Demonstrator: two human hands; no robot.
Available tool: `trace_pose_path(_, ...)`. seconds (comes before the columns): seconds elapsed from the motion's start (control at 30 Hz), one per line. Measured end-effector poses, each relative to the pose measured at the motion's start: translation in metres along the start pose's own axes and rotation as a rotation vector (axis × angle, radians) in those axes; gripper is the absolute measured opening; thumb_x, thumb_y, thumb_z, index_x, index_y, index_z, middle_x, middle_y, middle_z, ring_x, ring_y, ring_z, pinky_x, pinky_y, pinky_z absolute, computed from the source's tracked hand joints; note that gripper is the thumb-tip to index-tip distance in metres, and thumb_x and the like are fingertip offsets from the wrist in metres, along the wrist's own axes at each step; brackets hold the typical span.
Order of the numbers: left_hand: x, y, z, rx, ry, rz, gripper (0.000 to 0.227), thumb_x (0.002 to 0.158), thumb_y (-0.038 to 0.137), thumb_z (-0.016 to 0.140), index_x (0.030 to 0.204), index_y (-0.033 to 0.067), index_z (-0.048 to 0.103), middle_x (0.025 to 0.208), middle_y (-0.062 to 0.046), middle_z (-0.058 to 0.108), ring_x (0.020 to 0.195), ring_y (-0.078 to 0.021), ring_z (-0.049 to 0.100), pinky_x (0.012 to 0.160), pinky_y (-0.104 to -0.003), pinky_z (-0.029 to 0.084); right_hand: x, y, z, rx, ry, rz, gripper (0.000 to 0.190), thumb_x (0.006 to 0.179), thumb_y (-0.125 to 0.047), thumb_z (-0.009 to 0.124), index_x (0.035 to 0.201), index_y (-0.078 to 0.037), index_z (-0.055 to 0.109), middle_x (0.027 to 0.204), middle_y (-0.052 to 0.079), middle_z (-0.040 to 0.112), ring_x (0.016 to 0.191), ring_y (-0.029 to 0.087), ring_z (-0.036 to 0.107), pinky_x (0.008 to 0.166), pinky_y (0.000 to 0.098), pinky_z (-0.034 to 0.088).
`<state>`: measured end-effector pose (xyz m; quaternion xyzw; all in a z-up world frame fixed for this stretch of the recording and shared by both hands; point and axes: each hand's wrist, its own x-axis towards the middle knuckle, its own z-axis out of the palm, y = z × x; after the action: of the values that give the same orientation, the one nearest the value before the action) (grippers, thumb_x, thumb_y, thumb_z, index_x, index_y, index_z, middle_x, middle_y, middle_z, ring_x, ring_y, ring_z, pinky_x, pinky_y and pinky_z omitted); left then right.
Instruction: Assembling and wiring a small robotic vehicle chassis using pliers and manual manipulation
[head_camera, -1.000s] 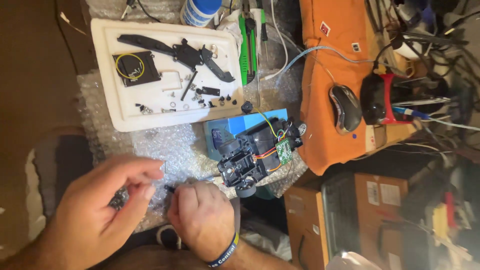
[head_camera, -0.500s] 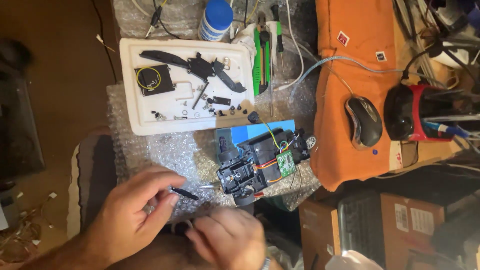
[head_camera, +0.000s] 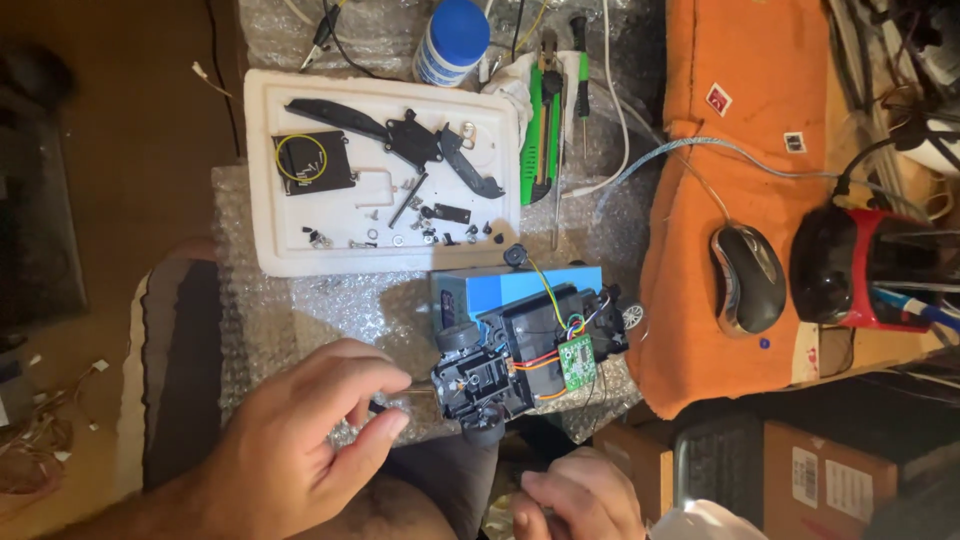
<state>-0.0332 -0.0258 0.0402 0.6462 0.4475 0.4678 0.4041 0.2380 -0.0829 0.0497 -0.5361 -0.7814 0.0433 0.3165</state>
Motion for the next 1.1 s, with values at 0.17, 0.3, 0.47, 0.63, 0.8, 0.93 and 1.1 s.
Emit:
trace_pose_path(0.17,0.002,-0.002,-0.004,0.123,-0.01,0.038,0.018,0.093,0.018,0.065,0.106,0.0062,0.066,0.099,-0.009,0.069,0.073,-0.0195,0.065,0.066,-0.029,0.056,-0.004,0.006,0.0,-0.002,-0.047,0.057,0.016,0.087,-0.038,0.067,0.087,-0.022,0.072,0.074,-0.004,0.064,0.067,0.012,0.063,0.075,0.0261,0.056)
trace_pose_path(0.3,-0.003,-0.015,-0.014,0.308,0.001,0.109,0.017,0.091,0.02,0.069,0.102,0.0065,0.069,0.1,-0.009,0.071,0.085,-0.0223,0.07,0.081,-0.034,0.057,-0.011,0.031,0.002,0.039,-0.007,-0.023,0.02,0.089,-0.038,0.064,0.089,-0.02,0.072,0.078,-0.003,0.063,0.066,0.012,0.062,0.075,0.0275,0.054)
trace_pose_path(0.47,-0.02,-0.035,-0.035,0.614,-0.063,-0.009,0.011,0.093,0.019,0.066,0.104,0.0161,0.068,0.1,0.0,0.066,0.083,-0.0234,0.065,0.082,-0.036,0.051,-0.02,0.065,-0.005,0.171,-0.144,-0.211,0.02,0.089,-0.031,0.071,0.103,-0.017,0.068,0.084,0.001,0.061,0.059,0.01,0.06,0.062,0.0274,0.051)
trace_pose_path(0.63,-0.028,-0.049,-0.045,0.773,-0.013,-0.02,0.016,0.096,0.02,0.066,0.11,0.0142,0.069,0.103,-0.001,0.066,0.084,-0.0235,0.067,0.08,-0.037,0.053,0.042,0.049,-0.045,-0.076,-0.641,-0.307,0.029,0.089,-0.045,0.07,0.114,-0.03,0.07,0.092,-0.01,0.071,0.073,0.012,0.07,0.07,0.0274,0.053)
trace_pose_path(0.8,-0.021,-0.049,-0.043,0.833,0.002,0.059,0.015,0.094,0.017,0.07,0.108,0.0128,0.068,0.1,-0.003,0.062,0.074,-0.0267,0.063,0.074,-0.039,0.054,0.015,0.048,-0.03,-0.158,-0.589,-0.368,0.027,0.088,-0.05,0.069,0.107,-0.031,0.07,0.091,-0.012,0.07,0.068,0.023,0.066,0.066,0.0364,0.054)
trace_pose_path(0.93,-0.012,-0.032,-0.036,0.655,-0.034,0.09,0.01,0.095,0.017,0.066,0.103,0.0111,0.066,0.096,-0.004,0.062,0.078,-0.0256,0.061,0.078,-0.037,0.052,-0.028,0.029,0.001,0.009,-0.106,-0.014,0.018,0.087,-0.038,0.067,0.089,-0.021,0.072,0.077,-0.001,0.064,0.062,0.01,0.061,0.071,0.0242,0.052)
trace_pose_path(1.1,-0.006,-0.016,-0.022,0.456,-0.056,0.089,0.008,0.095,0.015,0.064,0.101,0.0106,0.066,0.091,-0.004,0.06,0.077,-0.0241,0.059,0.075,-0.036,0.05,-0.022,0.008,-0.001,-0.058,-0.038,0.066,0.019,0.087,-0.039,0.066,0.087,-0.021,0.073,0.078,0.001,0.066,0.069,0.013,0.066,0.076,0.0267,0.057)
